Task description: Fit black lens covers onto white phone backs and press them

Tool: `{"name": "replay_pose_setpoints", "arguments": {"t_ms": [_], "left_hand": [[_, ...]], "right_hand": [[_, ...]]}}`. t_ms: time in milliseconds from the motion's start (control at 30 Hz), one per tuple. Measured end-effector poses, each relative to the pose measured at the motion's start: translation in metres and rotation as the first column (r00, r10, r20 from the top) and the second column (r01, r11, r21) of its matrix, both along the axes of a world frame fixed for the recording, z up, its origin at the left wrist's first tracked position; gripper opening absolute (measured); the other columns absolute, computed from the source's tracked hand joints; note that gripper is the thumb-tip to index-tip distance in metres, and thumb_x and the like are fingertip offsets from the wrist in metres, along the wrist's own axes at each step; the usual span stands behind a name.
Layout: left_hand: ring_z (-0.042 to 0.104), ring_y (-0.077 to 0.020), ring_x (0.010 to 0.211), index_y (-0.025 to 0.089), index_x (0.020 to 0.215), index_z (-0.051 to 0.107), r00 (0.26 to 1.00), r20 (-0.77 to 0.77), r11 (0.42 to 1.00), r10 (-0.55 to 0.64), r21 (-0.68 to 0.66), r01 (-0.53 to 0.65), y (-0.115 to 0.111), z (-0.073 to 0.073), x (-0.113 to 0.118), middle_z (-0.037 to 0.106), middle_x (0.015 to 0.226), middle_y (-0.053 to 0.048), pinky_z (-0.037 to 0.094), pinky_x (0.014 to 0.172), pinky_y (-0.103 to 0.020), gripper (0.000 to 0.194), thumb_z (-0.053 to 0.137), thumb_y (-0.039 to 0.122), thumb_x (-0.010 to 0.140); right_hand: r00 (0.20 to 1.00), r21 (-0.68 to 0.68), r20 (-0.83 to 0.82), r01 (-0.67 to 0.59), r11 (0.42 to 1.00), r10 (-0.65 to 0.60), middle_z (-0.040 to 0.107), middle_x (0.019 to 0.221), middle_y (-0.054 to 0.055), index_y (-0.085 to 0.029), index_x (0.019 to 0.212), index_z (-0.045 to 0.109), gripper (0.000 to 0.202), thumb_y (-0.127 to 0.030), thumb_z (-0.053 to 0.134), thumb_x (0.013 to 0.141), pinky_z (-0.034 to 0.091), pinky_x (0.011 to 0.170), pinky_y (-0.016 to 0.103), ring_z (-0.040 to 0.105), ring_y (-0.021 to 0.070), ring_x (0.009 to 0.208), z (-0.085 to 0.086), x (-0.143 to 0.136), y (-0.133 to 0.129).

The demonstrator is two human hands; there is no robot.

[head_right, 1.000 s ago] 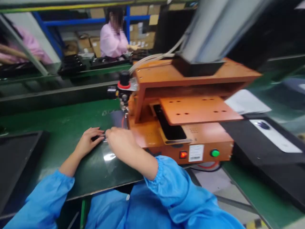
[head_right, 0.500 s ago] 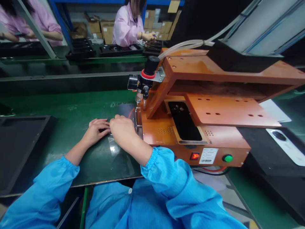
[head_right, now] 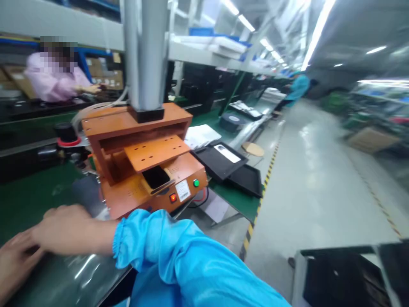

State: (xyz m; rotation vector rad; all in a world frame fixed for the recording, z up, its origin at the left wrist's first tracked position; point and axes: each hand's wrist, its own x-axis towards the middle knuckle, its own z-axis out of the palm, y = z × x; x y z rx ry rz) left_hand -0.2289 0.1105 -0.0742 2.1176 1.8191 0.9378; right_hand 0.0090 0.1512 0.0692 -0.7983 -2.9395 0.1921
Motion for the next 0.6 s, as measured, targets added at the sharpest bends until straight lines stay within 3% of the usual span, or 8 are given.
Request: {"name": "replay_pose_setpoints", "arguments": {"t_ms": [100,233,300,400,500,600], "left_hand": [[0.072,-0.0462,0.109,0.037,0.077,0.079,1.0,0.015,0.998,0.017,0.06,-0.018,0.013,-0.015,-0.01,0.081,0.111,-0.002,0.049,0.109,-0.074,0.038,0.057,0.068,0.075],[0.073,-0.0384,0.115,0.043,0.07,0.073,0.995,0.06,0.997,0.078,-0.03,-0.076,0.002,0.002,0.001,0.077,0.11,0.02,0.048,0.115,-0.065,0.027,0.058,0.065,0.073],[0.07,-0.0372,0.121,0.044,0.069,0.073,0.99,0.094,0.991,0.106,-0.093,-0.098,-0.002,0.013,0.009,0.075,0.114,0.026,0.044,0.12,-0.062,0.023,0.06,0.064,0.072],[0.069,-0.0409,0.122,0.044,0.066,0.074,0.979,0.146,0.986,0.145,-0.104,-0.131,-0.003,0.022,0.016,0.076,0.111,0.022,0.041,0.121,-0.063,0.024,0.061,0.064,0.067],[0.071,-0.0414,0.118,0.044,0.063,0.072,0.98,0.143,0.987,0.136,-0.102,-0.122,0.001,0.019,0.014,0.077,0.107,0.021,0.043,0.118,-0.064,0.025,0.06,0.065,0.064],[0.071,-0.0398,0.119,0.041,0.064,0.07,0.996,0.013,0.991,0.091,-0.099,-0.089,0.006,0.015,0.011,0.078,0.108,0.017,0.046,0.116,-0.063,0.032,0.054,0.068,0.067]], "right_hand": [[1.0,0.021,0.001,0.031,0.999,-0.031,0.079,0.113,0.001,-0.028,0.1,0.078,0.011,-0.027,0.068,0.098,0.061,0.069,0.025,0.069,0.0161,0.092,-0.008,-0.002,0.008],[0.999,-0.003,0.005,0.037,0.999,-0.037,0.077,0.114,0.0,-0.028,0.102,0.078,0.012,-0.025,0.066,0.1,0.061,0.074,0.026,0.069,0.017,0.098,-0.013,-0.005,0.002],[1.0,-0.049,0.02,0.016,0.999,-0.015,0.075,0.112,0.002,-0.025,0.103,0.078,0.013,-0.023,0.066,0.101,0.061,0.077,0.028,0.069,0.0184,0.101,-0.014,-0.008,0.0],[0.999,-0.082,0.033,0.029,0.996,-0.026,0.072,0.111,0.003,-0.022,0.108,0.079,0.012,-0.023,0.07,0.099,0.059,0.079,0.028,0.069,0.02,0.104,-0.015,-0.011,0.0],[0.999,-0.098,0.036,0.036,0.994,-0.033,0.07,0.113,0.005,-0.021,0.11,0.079,0.016,-0.022,0.067,0.098,0.057,0.077,0.027,0.068,0.0214,0.104,-0.013,-0.008,0.002],[0.998,-0.11,0.065,-0.007,0.994,0.014,0.07,0.118,0.007,-0.018,0.111,0.078,0.022,-0.021,0.057,0.103,0.056,0.08,0.03,0.067,0.0235,0.109,-0.005,-0.001,0.005]]}}
